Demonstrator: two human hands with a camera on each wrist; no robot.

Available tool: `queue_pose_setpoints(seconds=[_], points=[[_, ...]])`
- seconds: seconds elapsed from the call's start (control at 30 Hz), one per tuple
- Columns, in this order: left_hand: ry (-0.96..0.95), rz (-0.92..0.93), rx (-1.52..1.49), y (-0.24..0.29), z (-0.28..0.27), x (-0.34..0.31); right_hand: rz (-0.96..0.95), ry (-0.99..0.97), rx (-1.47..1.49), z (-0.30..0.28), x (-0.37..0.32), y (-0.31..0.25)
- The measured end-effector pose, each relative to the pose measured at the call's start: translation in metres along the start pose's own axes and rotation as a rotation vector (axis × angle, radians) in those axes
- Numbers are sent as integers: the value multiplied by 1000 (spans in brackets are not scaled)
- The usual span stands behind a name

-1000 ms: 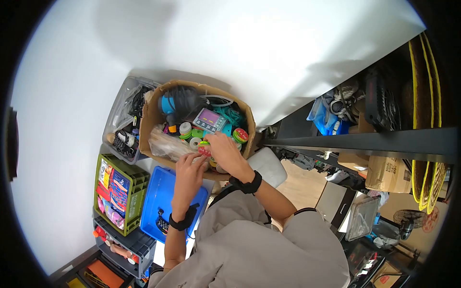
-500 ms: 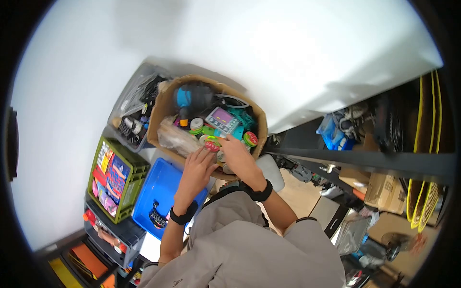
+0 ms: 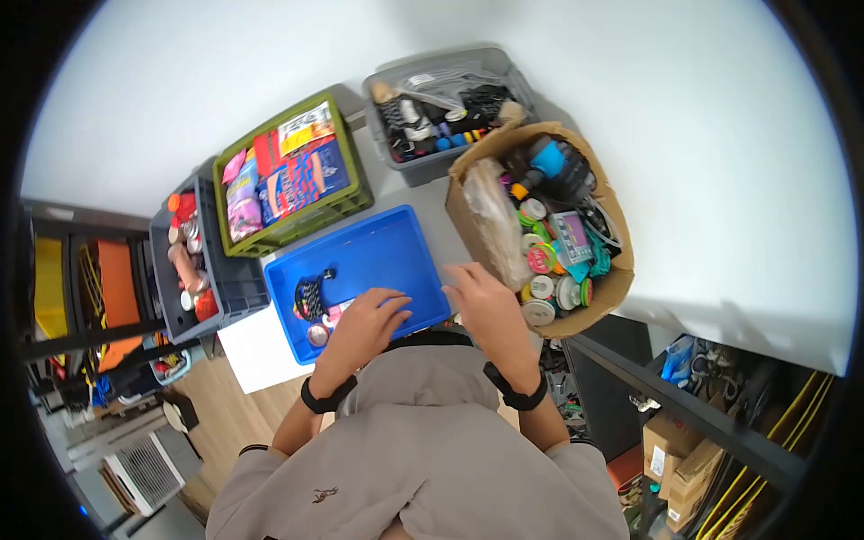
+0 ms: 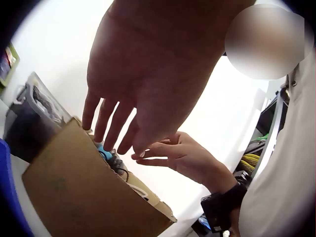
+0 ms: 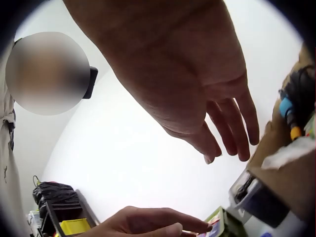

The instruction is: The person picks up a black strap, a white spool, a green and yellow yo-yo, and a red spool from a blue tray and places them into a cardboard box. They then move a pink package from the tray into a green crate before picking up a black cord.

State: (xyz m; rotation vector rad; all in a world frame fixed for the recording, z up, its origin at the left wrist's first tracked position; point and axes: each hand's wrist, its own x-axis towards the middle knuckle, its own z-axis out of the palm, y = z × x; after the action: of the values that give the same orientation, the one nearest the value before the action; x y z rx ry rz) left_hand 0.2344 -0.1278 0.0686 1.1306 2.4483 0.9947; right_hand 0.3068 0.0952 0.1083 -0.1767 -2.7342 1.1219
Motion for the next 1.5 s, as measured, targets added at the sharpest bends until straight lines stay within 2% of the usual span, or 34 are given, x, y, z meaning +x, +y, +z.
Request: queue_pose_setpoints(seconds=[0.03, 0.07, 0.1, 0.13, 0.2, 0.27, 0.33, 0.4, 0.47, 0.5, 0.57, 0.6, 0.67, 0.8, 0.87, 0.9, 0.97, 1.03, 1.07, 1.1, 1.13, 1.17, 1.2, 1.23, 1.27, 1.3, 1.33, 1.37, 1.5], points=[[18, -18, -4, -18, -2, -13, -9, -115, -8, 14, 6, -6], [-22, -118, 68, -38, 1, -27, -17, -230, -19, 31, 11, -11], [-63, -218, 135, -59, 6, -42, -31, -250, -24, 52, 15, -11], [-47, -235, 126, -83, 13, -56, -100, -317, -18, 78, 19, -4], [-114, -433, 7, -130, 32, -83, -176, -395, -19, 137, 19, 14], [-123, -450, 1, -167, 48, -104, -128, -643, -115, 199, 17, 40], [-154, -488, -55, -186, 58, -120, -97, -711, -225, 251, 1, 65], [-177, -502, -52, -191, 59, -125, -72, -775, -337, 278, -11, 78], [-201, -517, -49, -193, 59, -130, 69, -741, -313, 292, -19, 81], [-202, -506, -79, -194, 58, -132, 63, -745, -322, 297, -23, 81], [-202, -490, -111, -196, 56, -137, 74, -600, -361, 306, -33, 82], [-185, -466, -115, -197, 56, -139, 74, -598, -367, 313, -40, 87], [-166, -435, -121, -199, 53, -143, -24, -446, -485, 324, -49, 99], [-164, -387, -183, -200, 49, -151, -16, -511, -458, 317, -47, 102], [-156, -371, -224, -201, 47, -154, 127, -712, -370, 307, -39, 90], [-142, -345, -222, -200, 45, -155, 129, -709, -372, 303, -37, 82], [-128, -315, -221, -199, 44, -156, 75, -619, -312, 292, -35, 64], [-9, -517, -427, -197, 45, -155, 19, -545, -253, 278, -32, 39], [-10, -511, -429, -197, 44, -154, -39, -473, -192, 271, -30, 25], [25, -564, -518, -197, 42, -153, -36, -469, -196, 263, -27, 10], [59, -617, -608, -195, 40, -152, -110, -407, -172, 258, -24, -4], [56, -611, -609, -195, 37, -150, -184, -345, -148, 252, -22, -18], [125, -606, -756, -193, 33, -146, -183, -341, -151, 249, -22, -26], [194, -599, -902, -190, 28, -145, -268, -286, -157, 247, -21, -33], [193, -596, -900, -186, 24, -144, -352, -229, -161, 245, -21, -40], [275, -604, -1067, -178, 15, -142, -354, -223, -161, 243, -20, -46], [358, -609, -1235, -173, 7, -142, -440, -185, -142, 242, -20, -50], [356, -603, -1232, -170, 0, -142, -524, -148, -124, 240, -21, -54], [384, -545, -1270, -162, -18, -145, -565, -91, -113, 236, -22, -71]])
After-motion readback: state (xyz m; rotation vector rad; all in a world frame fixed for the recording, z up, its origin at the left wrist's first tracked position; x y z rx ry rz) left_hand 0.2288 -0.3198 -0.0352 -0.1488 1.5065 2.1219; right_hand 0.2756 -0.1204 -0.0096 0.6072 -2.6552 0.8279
